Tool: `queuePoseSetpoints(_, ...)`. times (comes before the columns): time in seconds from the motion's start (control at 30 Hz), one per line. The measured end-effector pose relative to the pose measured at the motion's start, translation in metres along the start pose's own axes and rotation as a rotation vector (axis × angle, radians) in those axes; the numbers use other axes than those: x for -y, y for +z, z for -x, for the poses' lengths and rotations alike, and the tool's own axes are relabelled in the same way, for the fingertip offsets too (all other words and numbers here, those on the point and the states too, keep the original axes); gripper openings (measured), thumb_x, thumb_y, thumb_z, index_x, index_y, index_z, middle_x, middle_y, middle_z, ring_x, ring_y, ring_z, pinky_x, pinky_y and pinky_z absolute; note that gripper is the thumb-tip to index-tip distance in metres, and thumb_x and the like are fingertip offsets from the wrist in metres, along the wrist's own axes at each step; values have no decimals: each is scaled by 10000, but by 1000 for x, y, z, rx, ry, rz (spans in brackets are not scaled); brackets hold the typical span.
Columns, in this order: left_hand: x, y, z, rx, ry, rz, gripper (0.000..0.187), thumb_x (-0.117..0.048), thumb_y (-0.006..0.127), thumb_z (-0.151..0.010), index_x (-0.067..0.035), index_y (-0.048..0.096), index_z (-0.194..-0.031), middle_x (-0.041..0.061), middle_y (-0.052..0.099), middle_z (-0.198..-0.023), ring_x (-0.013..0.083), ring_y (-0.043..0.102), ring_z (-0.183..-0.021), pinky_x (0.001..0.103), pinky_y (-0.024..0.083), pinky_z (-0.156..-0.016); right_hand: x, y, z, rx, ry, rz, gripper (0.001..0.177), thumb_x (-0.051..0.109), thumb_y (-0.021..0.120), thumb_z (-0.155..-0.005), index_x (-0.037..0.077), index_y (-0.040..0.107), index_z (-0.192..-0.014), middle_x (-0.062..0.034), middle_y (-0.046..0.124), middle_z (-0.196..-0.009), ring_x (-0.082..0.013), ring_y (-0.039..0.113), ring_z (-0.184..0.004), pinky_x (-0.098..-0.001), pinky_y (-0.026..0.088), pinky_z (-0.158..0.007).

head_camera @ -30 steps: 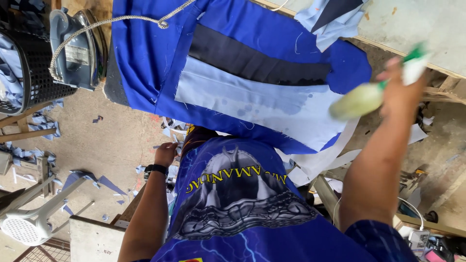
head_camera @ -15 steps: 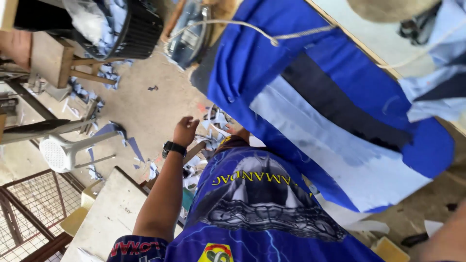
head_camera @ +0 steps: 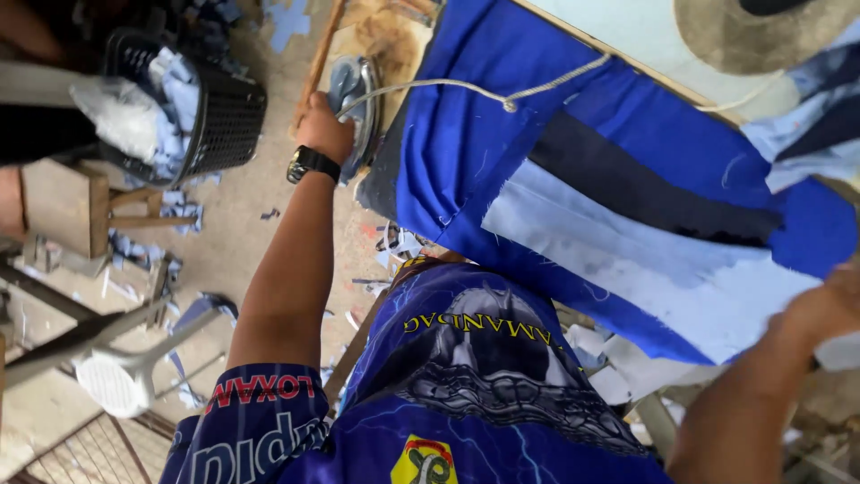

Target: The person aligns a dark fabric strip on a blue cloth, trims the edge with scissors, then repeatedly sprays the area with a spray bottle and irons it with an electric iron. The person smooths the fabric by hand between ironing passes.

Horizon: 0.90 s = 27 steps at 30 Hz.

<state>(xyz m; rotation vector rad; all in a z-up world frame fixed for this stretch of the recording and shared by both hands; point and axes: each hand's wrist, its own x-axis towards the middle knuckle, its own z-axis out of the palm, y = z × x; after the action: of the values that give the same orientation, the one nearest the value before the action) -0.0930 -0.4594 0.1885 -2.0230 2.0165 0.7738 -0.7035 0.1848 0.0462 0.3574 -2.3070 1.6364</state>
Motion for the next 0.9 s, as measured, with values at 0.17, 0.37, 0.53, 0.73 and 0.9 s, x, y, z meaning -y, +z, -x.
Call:
queuePoseSetpoints(0.17,42,32,-69,-42,241,12,421,-417,718,-842,-26,656,-985,260,689,-975,458,638,-909,544,494,-760,160,7,167,113,524,76,206,85,611,-965,182,601,-1146,-50,688,-925,-153,662,-732,-252,485,-560)
queuePoseSetpoints(0.37,-33,-10,37,36,182,470,305,-456,741,-939,-173,647,-877,9,645,-612,169,677,-540,314,527,-524,309,101,236,618,432,84,128,97,650,-1007,68,668,-1130,-131,699,-848,-199,693,-703,-313,600,-571)
queuePoseSetpoints(0.53,-105,-11,150,155,305,509,353,-407,600,-1029,-57,646,-1014,182,723,-912,346,712,-901,481,525,-819,427,184,233,957,321,-259,277,144,729,-958,50,667,-1211,-106,760,-880,-185,760,-760,-298,649,-621)
queuePoseSetpoints(0.73,-212,46,307,351,684,537,423,-135,675,-895,120,542,-1206,432,651,-1034,638,605,-1011,715,473,-797,444,175,177,1046,446,-119,993,502,819,-863,-13,316,-1548,-334,487,-1466,-455,472,-1394,-517,375,-1177)
queuePoseSetpoints(0.9,-246,86,365,550,1048,108,561,-301,572,-931,-52,551,-1433,219,722,-1156,432,701,-1064,507,579,-858,344,88,112,886,344,-63,517,91,785,-842,35,616,-1327,-186,710,-1052,-275,692,-960,-428,602,-765)
